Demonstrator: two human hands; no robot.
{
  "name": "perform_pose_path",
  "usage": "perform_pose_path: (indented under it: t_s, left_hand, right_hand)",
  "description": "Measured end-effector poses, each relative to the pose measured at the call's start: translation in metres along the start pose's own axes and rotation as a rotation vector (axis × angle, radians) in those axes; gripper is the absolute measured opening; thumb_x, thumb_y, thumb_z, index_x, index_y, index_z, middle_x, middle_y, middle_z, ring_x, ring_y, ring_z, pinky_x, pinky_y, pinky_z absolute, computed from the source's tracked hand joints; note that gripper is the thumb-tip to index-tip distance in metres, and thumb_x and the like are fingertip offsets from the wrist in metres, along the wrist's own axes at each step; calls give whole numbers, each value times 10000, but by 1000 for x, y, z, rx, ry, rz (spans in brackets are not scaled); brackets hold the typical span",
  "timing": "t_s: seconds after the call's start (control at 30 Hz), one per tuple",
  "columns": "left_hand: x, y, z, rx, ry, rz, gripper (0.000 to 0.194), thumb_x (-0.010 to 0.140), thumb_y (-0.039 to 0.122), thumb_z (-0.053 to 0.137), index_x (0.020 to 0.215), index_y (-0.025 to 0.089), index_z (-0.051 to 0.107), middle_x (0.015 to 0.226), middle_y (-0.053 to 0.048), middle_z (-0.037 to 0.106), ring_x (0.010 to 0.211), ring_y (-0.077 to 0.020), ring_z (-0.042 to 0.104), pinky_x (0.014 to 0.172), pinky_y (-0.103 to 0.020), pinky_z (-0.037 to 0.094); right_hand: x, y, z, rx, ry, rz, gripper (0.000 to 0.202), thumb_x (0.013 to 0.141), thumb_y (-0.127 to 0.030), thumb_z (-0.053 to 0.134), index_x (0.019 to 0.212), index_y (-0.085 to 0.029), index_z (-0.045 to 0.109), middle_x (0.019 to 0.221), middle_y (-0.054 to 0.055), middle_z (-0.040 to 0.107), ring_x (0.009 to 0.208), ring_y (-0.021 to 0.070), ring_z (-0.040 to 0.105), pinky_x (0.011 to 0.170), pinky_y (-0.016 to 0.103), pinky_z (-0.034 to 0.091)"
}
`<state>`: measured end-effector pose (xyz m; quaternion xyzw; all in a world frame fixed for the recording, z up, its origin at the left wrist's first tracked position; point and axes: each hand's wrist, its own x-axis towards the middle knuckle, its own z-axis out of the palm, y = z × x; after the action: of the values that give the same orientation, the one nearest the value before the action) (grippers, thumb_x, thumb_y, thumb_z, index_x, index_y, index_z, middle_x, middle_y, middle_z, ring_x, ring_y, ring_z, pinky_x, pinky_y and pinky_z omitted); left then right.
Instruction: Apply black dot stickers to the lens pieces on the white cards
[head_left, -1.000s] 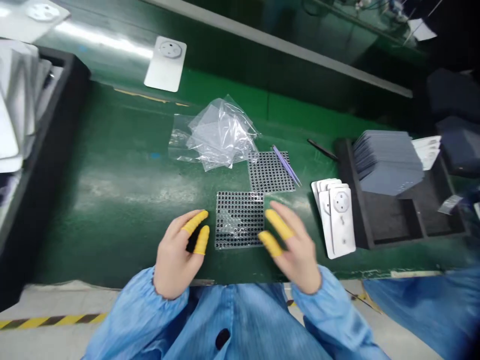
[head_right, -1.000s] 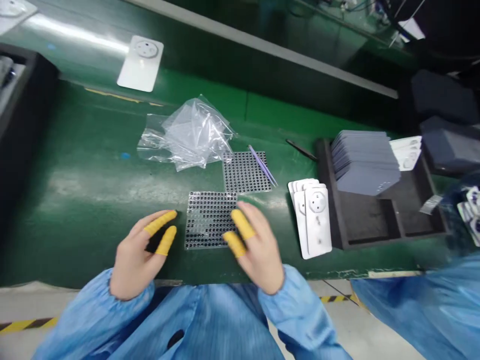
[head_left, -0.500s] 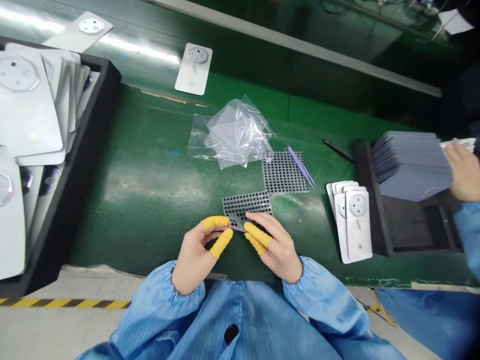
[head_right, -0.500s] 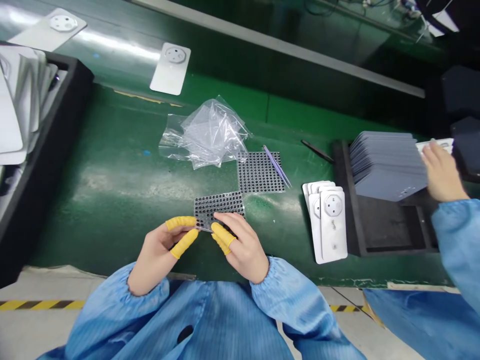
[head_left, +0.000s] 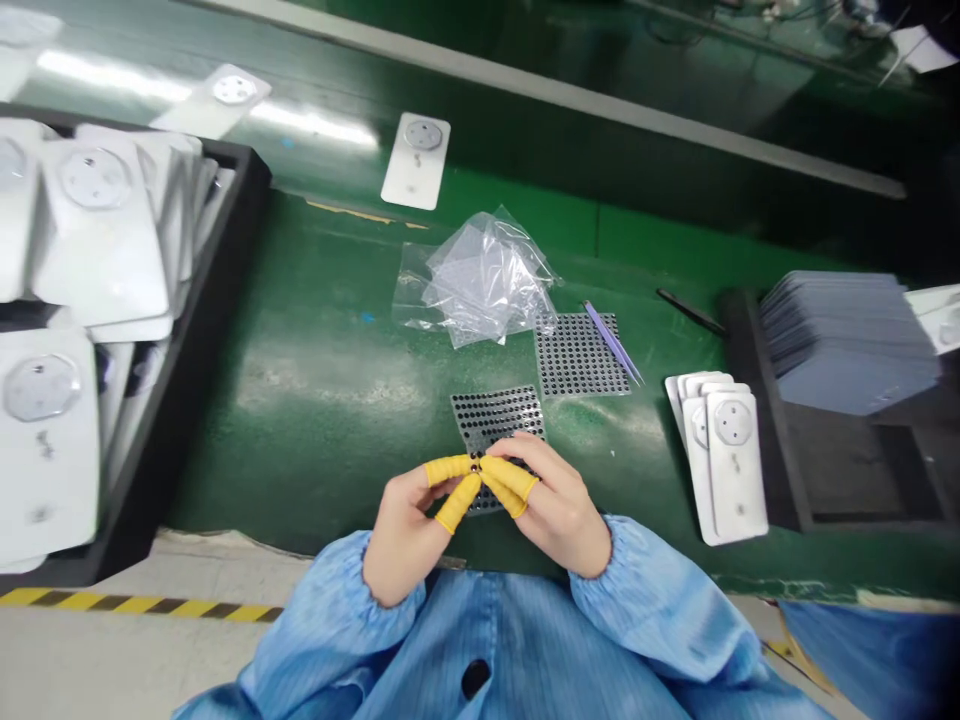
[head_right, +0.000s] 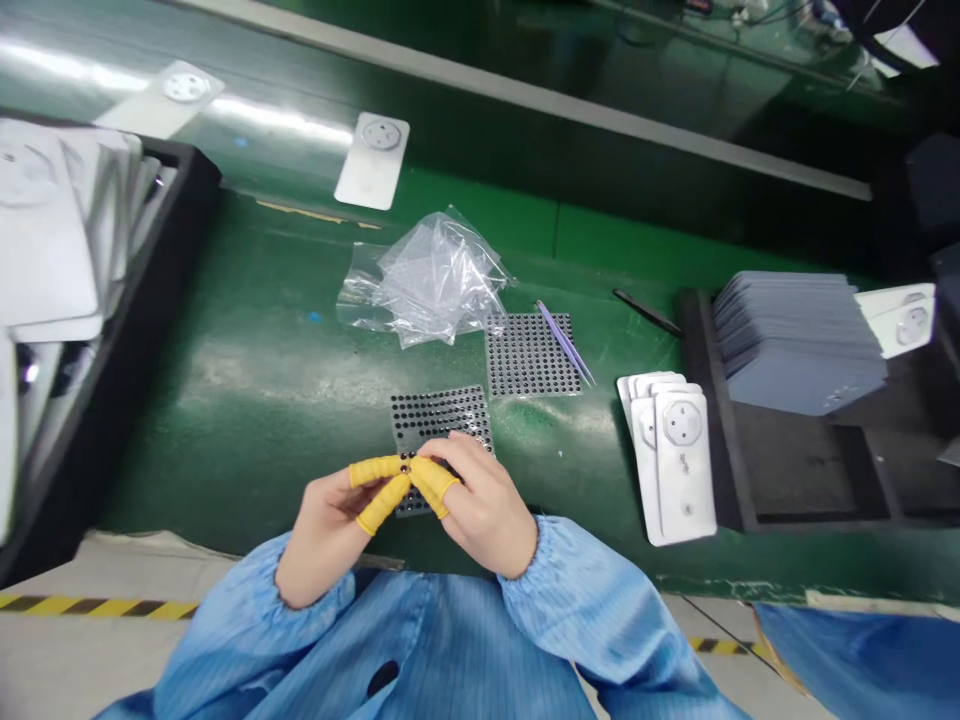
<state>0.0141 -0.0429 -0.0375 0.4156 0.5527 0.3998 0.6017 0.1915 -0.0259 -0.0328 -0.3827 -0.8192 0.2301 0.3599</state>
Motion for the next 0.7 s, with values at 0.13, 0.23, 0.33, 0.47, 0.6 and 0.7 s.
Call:
perform_pose_path:
  t_s: [0.13,0.23,0.33,0.47,0.6,0.7]
  left_hand:
    - [-5,-4,5,126,-23,62,226,825,255,641,981,134,750,951,-115,753,841,-218,713,775,-310,587]
    - [-2,-7,7,216,19,86,241,839,290,622,964,132,753,880,-111,748,773,-205,698,713,-294,580]
    - [3,-8,7,392,53,187,201,838,284,612,862,155,764,720,-74,717,649,-169,657,636,-254,548]
    - [3,-9,5,498,30,269,189,830,257,596,816,162,760,693,-75,713,629,-161,655,624,-234,530]
    - [1,2,-16,582,-149,114,186,807,239,591,849,145,746,768,-67,748,634,-143,681,567,-188,520]
    - [15,34,-50,735,-200,37,228,736,353,689,799,137,730,659,-33,733,522,-142,654,469,-192,488]
  right_hand:
    - [-14,5,2,-182,-23,-92,323,922,-88,391,1176,-121,587,1058,119,692,1057,210,645,926,375,573]
    - [-31,27,5,-285,-26,-161,372,892,-83,427,1241,-83,556,1116,146,682,1090,236,643,860,303,592]
    - [-33,45,11,-260,-83,-289,369,854,-80,477,1211,-80,570,1149,165,669,1065,251,660,868,299,582]
    - [-18,41,23,-53,8,-164,289,857,-83,447,1100,-112,600,1031,148,695,935,200,705,795,240,591]
    - [-7,35,33,145,135,133,139,868,-152,547,980,-173,627,941,92,698,811,166,716,686,197,595]
    - [-5,31,31,188,194,178,107,827,-163,640,930,-186,652,932,76,695,805,165,707,702,207,590]
